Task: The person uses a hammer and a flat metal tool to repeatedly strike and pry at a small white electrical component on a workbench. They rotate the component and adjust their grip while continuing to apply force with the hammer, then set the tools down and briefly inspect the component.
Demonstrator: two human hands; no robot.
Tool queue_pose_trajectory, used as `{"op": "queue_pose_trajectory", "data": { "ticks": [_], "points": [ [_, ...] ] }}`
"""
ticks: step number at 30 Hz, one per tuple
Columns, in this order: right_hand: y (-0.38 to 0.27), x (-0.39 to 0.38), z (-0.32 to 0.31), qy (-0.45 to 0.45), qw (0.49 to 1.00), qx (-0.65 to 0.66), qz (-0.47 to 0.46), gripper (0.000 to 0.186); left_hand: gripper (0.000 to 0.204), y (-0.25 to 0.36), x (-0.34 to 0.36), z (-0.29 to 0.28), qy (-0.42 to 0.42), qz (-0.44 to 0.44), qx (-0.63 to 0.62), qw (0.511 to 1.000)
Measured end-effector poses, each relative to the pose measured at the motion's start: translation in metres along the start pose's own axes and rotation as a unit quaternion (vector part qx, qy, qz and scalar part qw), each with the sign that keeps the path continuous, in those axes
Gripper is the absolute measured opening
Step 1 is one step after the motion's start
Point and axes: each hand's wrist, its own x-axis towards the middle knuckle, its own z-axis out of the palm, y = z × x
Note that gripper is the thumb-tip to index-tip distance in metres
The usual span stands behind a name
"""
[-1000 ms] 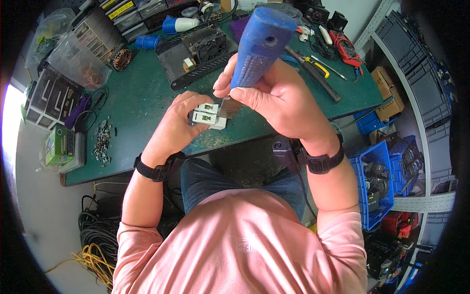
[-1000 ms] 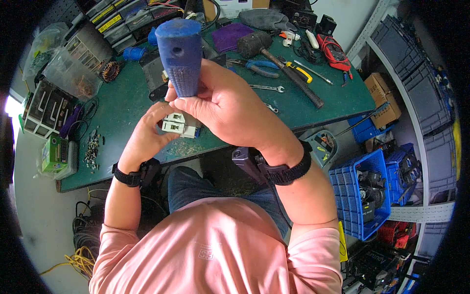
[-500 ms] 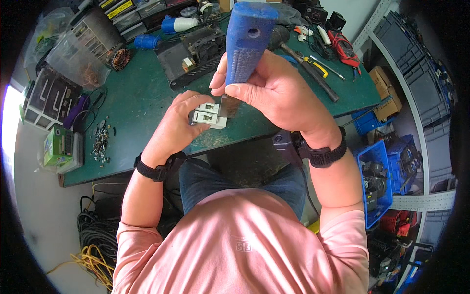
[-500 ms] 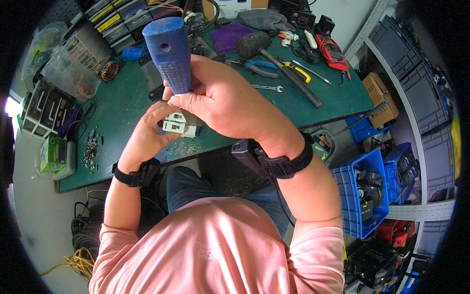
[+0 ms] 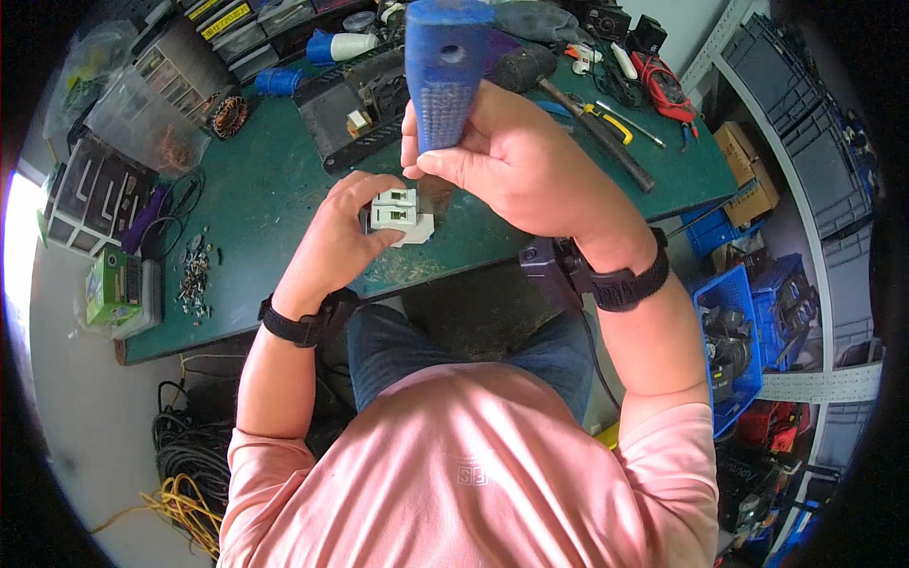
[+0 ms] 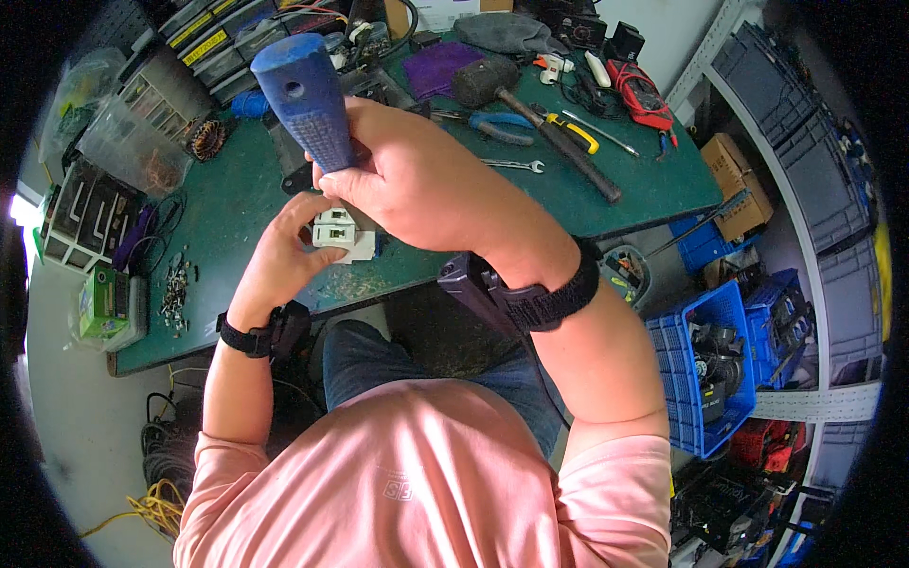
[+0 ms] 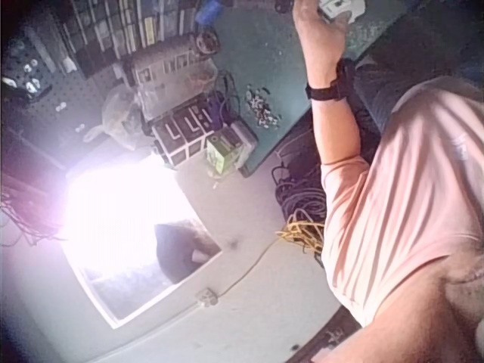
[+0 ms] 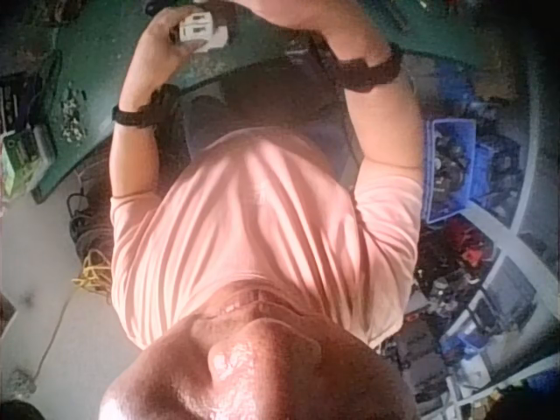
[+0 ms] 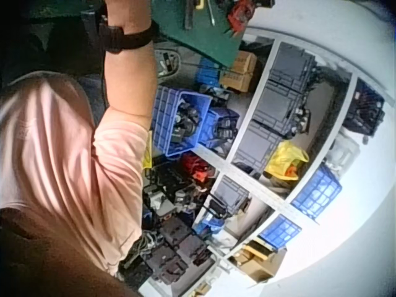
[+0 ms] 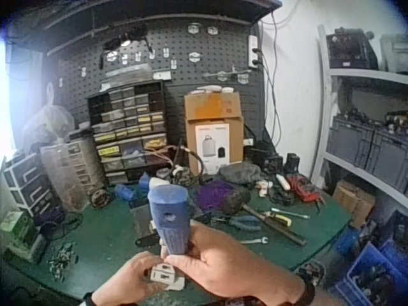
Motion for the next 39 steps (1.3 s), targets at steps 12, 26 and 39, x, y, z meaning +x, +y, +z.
{"op": "queue_pose_trajectory", "data": {
  "ticks": [12,26,39],
  "points": [
    [0.024,-0.014,-0.011,0.053,0.990,0.127,-0.042,0.021,0.059,0.029,0.009,-0.005,-0.040,0.054,0.196,0.978],
    [0.030,-0.018,0.001,0.163,0.972,0.109,-0.132,0.038,0.023,0.145,0.070,-0.001,0.030,0.028,-0.152,0.988],
    [0.078,-0.057,-0.138,0.154,0.824,-0.510,0.194,0.019,0.014,0.134,0.084,0.007,0.027,0.026,-0.210,0.977]
  ]
}}
